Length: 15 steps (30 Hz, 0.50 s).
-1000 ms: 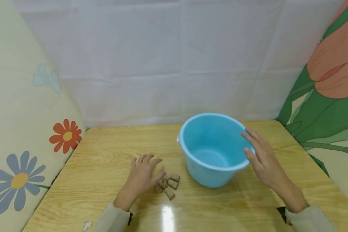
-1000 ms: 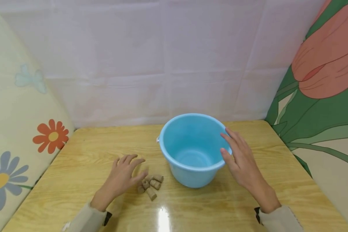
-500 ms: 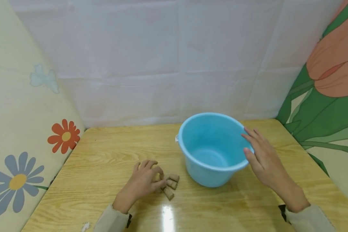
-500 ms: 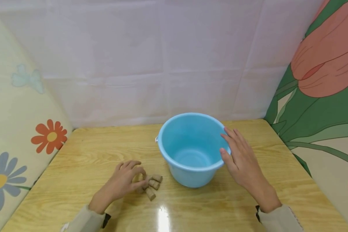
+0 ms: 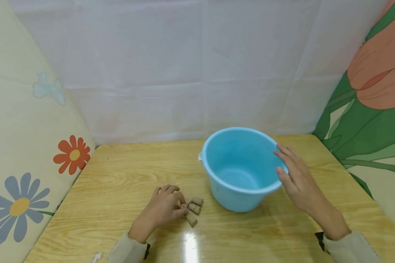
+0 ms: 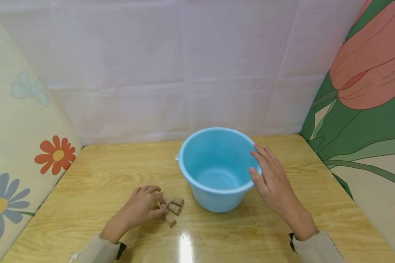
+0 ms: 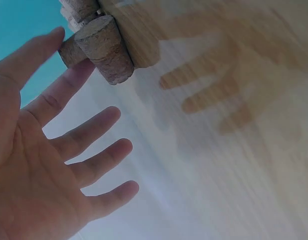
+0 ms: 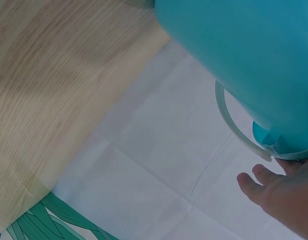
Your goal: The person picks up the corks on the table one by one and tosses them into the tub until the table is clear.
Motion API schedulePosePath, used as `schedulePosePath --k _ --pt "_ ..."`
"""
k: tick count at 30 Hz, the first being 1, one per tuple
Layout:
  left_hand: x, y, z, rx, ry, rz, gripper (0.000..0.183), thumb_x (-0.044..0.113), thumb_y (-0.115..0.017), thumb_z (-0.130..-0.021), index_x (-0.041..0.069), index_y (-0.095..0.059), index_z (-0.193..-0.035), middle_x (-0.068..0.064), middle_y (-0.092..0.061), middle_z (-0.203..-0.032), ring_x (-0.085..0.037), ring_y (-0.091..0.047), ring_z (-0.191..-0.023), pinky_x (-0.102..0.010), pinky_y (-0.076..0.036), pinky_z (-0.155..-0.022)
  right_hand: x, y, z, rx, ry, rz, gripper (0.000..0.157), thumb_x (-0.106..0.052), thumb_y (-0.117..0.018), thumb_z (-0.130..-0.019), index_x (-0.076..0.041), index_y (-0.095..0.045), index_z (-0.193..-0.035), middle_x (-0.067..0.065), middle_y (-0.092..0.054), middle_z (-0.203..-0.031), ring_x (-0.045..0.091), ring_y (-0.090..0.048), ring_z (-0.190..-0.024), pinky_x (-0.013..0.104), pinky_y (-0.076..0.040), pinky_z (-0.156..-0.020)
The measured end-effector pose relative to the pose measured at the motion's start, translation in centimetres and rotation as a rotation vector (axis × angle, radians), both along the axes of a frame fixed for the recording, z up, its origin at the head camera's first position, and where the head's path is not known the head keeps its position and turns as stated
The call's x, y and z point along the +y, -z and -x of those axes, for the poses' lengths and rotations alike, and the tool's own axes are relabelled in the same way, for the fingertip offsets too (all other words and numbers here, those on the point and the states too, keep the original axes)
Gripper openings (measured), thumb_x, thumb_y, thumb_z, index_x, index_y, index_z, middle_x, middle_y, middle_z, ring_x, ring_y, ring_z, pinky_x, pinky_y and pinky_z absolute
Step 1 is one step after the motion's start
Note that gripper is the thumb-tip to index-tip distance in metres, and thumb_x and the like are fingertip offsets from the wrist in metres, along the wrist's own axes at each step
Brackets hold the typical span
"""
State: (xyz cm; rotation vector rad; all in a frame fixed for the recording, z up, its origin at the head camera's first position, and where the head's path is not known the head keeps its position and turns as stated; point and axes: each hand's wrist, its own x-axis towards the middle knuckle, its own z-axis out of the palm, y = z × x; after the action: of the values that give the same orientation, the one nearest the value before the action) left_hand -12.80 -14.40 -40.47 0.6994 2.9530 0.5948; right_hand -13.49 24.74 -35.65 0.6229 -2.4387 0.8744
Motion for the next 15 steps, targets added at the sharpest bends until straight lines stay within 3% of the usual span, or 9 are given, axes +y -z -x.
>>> schedulePosePath --k 6,15 --pt "0.1 -0.3 -0.1 0.033 0.011 0.004 0.011 0.031 -0.074 -0.088 0.021 -0.073 -0.082 -0.015 -0.065 -0.126 -0.04 -0.053 -0.125 -0.071 -0.035 -0.103 -0.1 0.0 0.0 -0.02 -0.01 0.027 0.044 -0.012 -0.047 -0.102 0.0 -0.046 -0.144 0.02 -0.033 -0.159 0.048 -0.019 -0.149 0.068 -0.014 -0.118" --pt "0.0 -1.8 -0.1 0.081 -0.016 0.011 0.015 0.033 -0.074 -0.088 0.018 -0.072 -0.089 -0.014 -0.065 -0.126 -0.04 -0.054 -0.124 -0.067 -0.037 -0.105 -0.2 0.1 0.0 -0.039 -0.022 0.058 0.045 -0.011 -0.047 -0.102 -0.001 -0.045 -0.145 0.02 -0.03 -0.16 0.048 -0.02 -0.148 0.072 -0.016 -0.115"
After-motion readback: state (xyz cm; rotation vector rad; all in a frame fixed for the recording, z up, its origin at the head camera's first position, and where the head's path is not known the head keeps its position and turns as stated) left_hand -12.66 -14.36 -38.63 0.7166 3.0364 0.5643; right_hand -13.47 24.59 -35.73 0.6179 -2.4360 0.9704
